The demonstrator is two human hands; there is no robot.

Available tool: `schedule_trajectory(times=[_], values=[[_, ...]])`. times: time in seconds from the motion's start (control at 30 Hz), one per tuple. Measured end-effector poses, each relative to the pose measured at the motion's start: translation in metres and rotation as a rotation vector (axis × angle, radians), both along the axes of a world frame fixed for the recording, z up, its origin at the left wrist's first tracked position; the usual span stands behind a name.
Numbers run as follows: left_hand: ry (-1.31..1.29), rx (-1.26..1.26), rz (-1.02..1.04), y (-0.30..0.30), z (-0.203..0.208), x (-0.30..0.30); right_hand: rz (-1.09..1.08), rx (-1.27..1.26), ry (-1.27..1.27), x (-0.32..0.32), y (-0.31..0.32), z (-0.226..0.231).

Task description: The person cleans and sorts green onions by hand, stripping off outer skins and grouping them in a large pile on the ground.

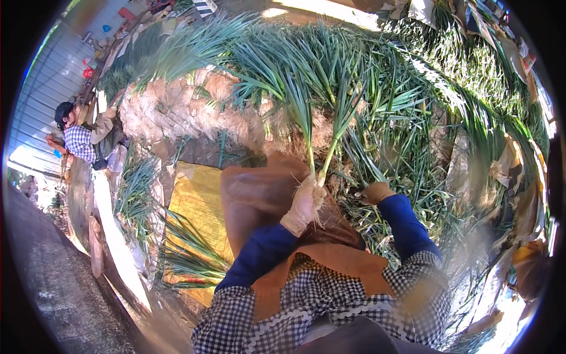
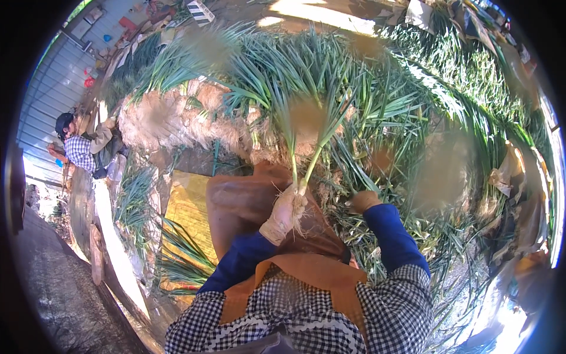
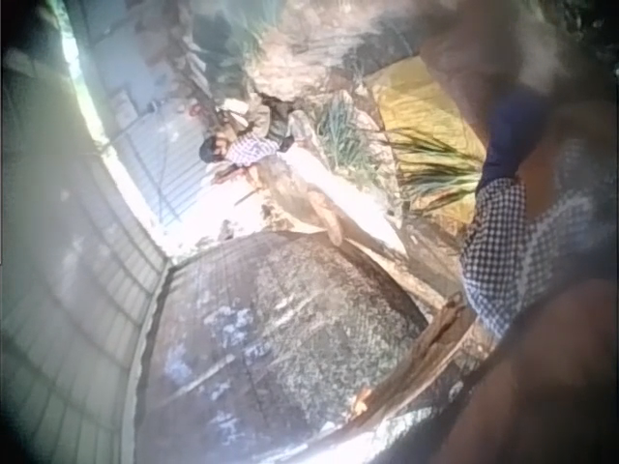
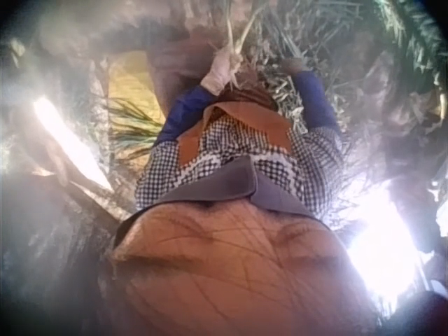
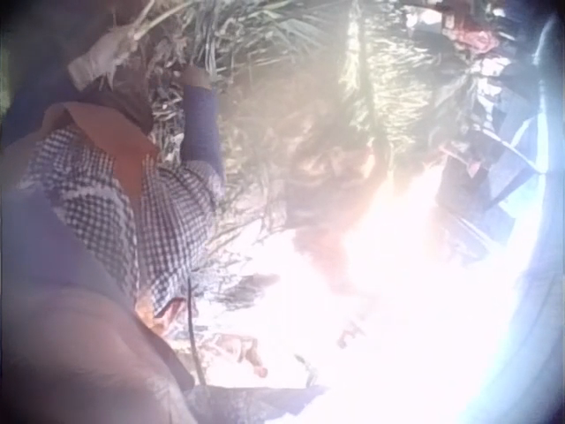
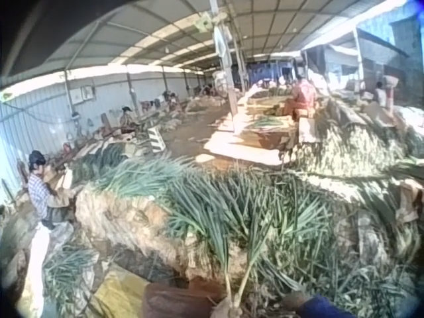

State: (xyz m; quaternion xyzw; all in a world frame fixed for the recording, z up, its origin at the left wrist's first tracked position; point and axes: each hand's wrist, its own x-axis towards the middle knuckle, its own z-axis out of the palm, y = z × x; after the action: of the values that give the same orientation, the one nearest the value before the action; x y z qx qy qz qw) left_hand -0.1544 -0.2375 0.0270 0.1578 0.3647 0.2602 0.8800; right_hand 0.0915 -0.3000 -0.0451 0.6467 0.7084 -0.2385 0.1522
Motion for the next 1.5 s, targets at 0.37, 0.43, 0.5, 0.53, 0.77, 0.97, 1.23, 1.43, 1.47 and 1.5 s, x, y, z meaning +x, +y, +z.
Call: schedule_trajectory(times=[0.37,0.43,0.5,0.53,0.77,0.97,1.23,1.43,1.47,1.5], values=[[0.064,0.296,0.085,-0.009,-0.052,0.027,-0.069,0.652,0.957,-0.108,0.009,0.116],[-0.201,-0.042,-0.131,0.007,-0.038,0.0,-0.032,0.36,1.615,-0.106,0.0,0.151],[-0.699,-0.196,-0.237,0.021,-0.04,-0.003,-0.183,-0.104,1.558,-0.072,0.014,0.145],[-0.57,-0.15,-0.219,0.028,0.002,-0.001,-0.263,-0.219,1.392,-0.047,0.029,0.131],[-0.648,0.231,-0.219,0.096,0.143,-0.057,-0.583,0.518,0.555,-0.049,0.16,0.097],[-0.391,0.313,-0.111,0.126,0.097,-0.021,-0.018,0.467,0.268,-0.007,0.248,0.041],[-0.435,0.05,0.007,0.087,-0.009,-0.01,-0.594,0.019,2.059,0.055,0.11,0.004],[-0.429,0.075,0.028,0.023,-0.067,0.023,-0.932,0.144,1.799,-0.003,0.054,0.011],[-0.41,0.115,0.021,0.02,-0.072,0.03,-0.795,0.338,1.291,-0.002,0.051,0.007],[-0.423,0.099,0.074,0.019,-0.079,0.031,-0.714,0.494,0.838,-0.01,0.054,0.021]])
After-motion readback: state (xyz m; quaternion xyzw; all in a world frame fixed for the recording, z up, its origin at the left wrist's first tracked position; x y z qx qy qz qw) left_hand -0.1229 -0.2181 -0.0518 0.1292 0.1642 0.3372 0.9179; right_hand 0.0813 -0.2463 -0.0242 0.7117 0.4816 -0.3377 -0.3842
